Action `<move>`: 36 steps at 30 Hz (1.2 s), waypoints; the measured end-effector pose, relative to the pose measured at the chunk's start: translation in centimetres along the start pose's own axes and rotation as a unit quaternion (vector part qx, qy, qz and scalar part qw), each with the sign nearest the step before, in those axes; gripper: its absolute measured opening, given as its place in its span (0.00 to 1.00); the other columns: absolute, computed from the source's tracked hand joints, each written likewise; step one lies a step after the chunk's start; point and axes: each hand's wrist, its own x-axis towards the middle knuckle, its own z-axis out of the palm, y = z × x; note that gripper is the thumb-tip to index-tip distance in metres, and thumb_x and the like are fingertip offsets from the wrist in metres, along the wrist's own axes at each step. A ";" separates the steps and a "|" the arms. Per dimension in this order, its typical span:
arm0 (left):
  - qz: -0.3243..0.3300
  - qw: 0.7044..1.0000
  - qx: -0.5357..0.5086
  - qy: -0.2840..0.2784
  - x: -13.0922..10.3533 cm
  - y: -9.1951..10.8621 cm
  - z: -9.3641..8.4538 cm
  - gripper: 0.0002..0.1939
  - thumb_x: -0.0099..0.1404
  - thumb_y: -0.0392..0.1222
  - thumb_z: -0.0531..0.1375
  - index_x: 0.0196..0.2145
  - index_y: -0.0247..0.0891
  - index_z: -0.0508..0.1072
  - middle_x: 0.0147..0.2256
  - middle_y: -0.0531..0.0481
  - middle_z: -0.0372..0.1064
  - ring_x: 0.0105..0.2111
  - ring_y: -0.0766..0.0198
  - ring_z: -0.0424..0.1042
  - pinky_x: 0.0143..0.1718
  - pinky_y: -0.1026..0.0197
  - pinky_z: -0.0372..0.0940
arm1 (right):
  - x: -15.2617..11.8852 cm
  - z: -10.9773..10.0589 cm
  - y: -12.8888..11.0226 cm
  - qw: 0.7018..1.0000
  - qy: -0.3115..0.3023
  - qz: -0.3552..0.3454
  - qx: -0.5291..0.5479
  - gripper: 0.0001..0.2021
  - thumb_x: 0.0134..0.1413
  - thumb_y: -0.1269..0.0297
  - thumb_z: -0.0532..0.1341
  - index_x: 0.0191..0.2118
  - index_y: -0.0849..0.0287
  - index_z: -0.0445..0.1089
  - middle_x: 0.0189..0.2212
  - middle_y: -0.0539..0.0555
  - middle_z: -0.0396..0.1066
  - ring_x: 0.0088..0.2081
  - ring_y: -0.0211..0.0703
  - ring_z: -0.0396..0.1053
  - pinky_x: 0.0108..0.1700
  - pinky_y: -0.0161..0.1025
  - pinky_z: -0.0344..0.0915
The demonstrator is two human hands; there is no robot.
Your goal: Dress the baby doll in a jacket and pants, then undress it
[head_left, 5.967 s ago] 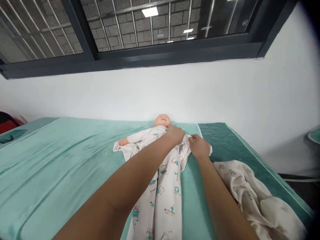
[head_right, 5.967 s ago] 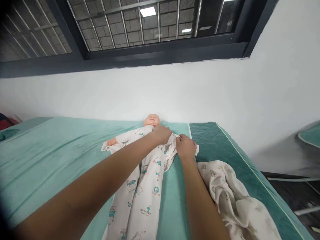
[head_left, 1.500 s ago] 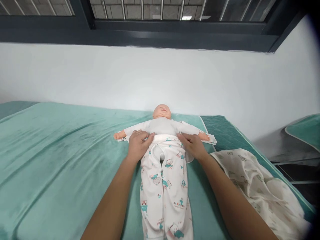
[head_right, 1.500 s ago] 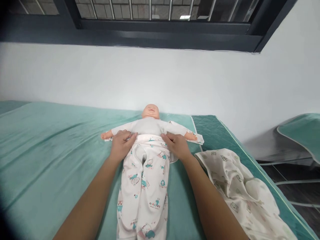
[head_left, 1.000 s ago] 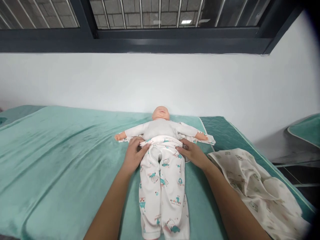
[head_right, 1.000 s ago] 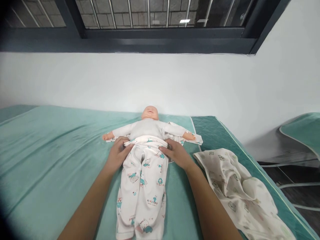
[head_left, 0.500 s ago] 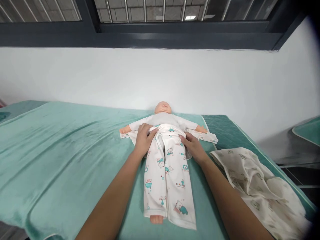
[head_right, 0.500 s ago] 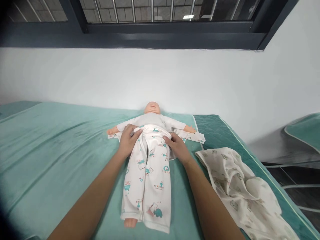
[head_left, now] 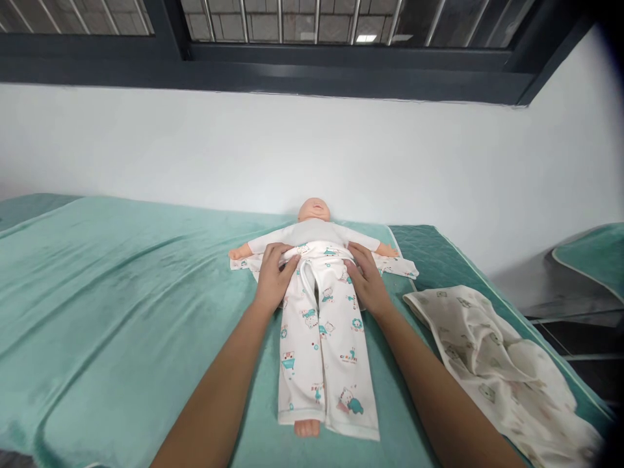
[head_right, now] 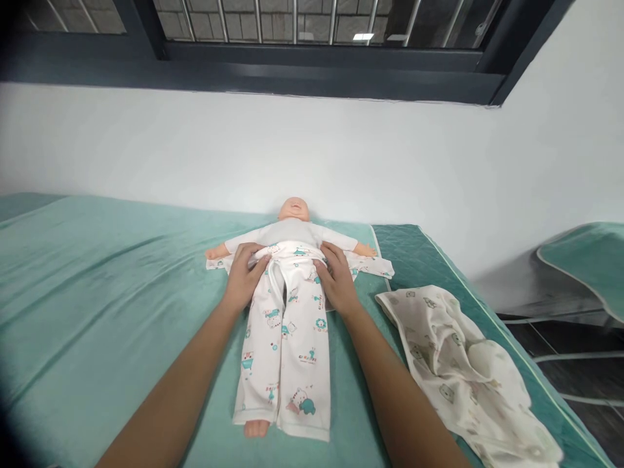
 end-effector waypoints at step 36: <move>-0.030 0.999 0.010 -0.007 -0.1 0.3 0.2 0.07 0.69 0.45 0.59 0.43 0.43 0.72 0.44 0.49 0.67 0.49 0.60 0.67 0.53 0.57 0.62 | 3.7 1.0 -1.6 0.994 -0.014 0.110 0.008 0.14 0.63 0.49 0.54 0.41 0.52 0.70 0.37 0.50 0.76 0.42 0.48 0.71 0.46 0.44 0.63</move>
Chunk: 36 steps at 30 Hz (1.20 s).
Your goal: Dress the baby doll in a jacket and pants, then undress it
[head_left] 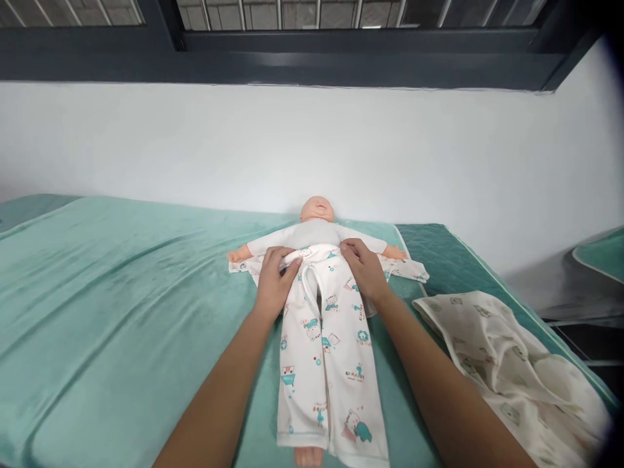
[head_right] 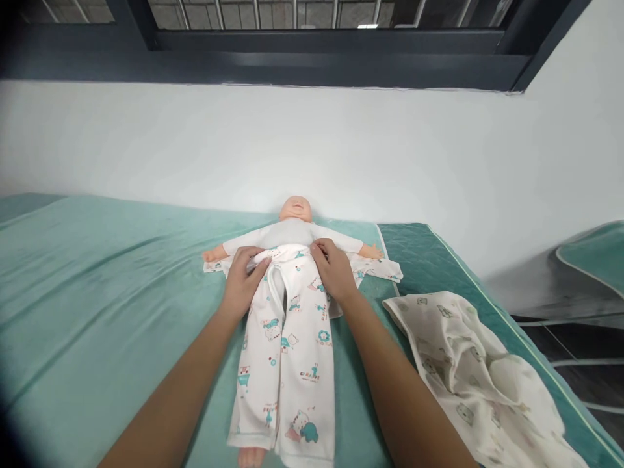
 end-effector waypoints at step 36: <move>-0.011 1.000 0.000 0.001 0.1 0.2 -0.2 0.07 0.69 0.45 0.59 0.43 0.44 0.72 0.44 0.50 0.68 0.48 0.60 0.68 0.52 0.56 0.62 | 0.3 0.2 1.6 0.996 -0.025 -0.049 0.065 0.25 0.67 0.45 0.48 0.59 0.51 0.69 0.61 0.53 0.67 0.64 0.49 0.61 0.67 0.52 0.53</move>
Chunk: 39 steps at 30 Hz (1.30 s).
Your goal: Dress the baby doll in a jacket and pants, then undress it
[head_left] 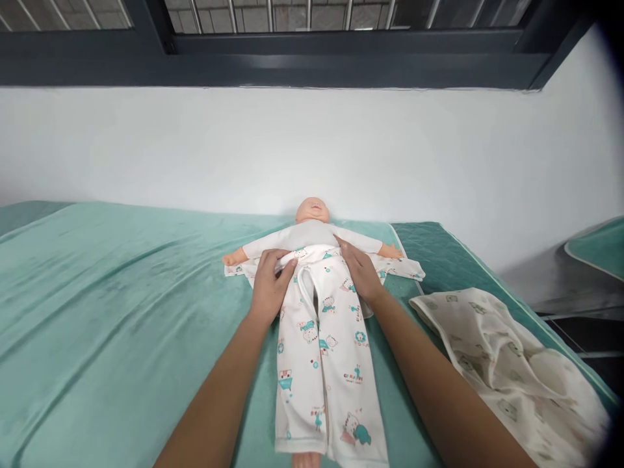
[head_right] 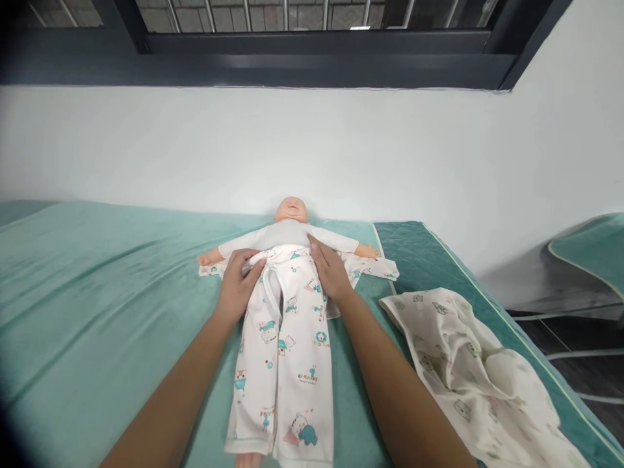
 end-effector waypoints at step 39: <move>0.076 0.991 0.069 -0.091 -2.7 2.0 -1.1 0.16 0.74 0.48 0.49 0.31 0.40 0.66 0.30 0.52 0.65 0.33 0.62 0.64 0.39 0.56 0.59 | -4.1 -0.4 -2.8 0.891 0.034 -0.339 -0.300 0.09 0.53 0.68 0.63 0.29 0.53 0.61 0.28 0.52 0.68 0.36 0.47 0.63 0.43 0.46 0.59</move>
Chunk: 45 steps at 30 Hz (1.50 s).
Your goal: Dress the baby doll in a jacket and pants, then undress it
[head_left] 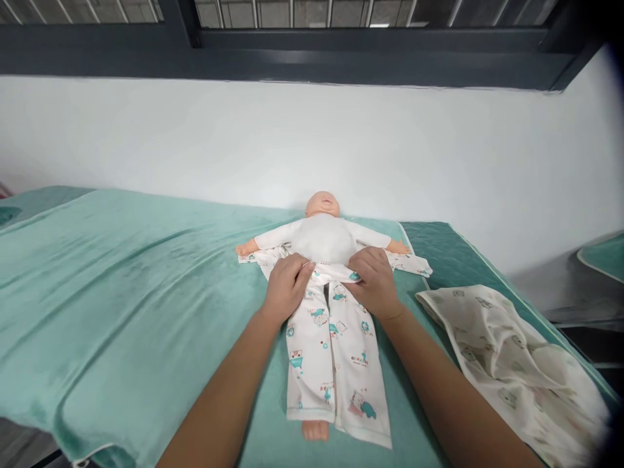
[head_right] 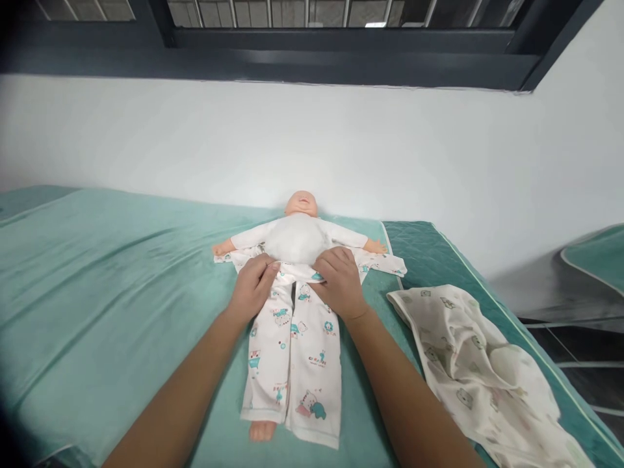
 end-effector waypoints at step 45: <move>-0.017 1.000 -0.017 0.020 0.2 -1.1 1.2 0.13 0.64 0.48 0.63 0.44 0.42 0.69 0.56 0.45 0.61 0.59 0.54 0.62 0.55 0.54 0.64 | -2.0 0.6 -1.9 0.920 -0.087 0.381 0.035 0.14 0.56 0.48 0.61 0.38 0.53 0.66 0.33 0.54 0.75 0.37 0.53 0.71 0.36 0.42 0.60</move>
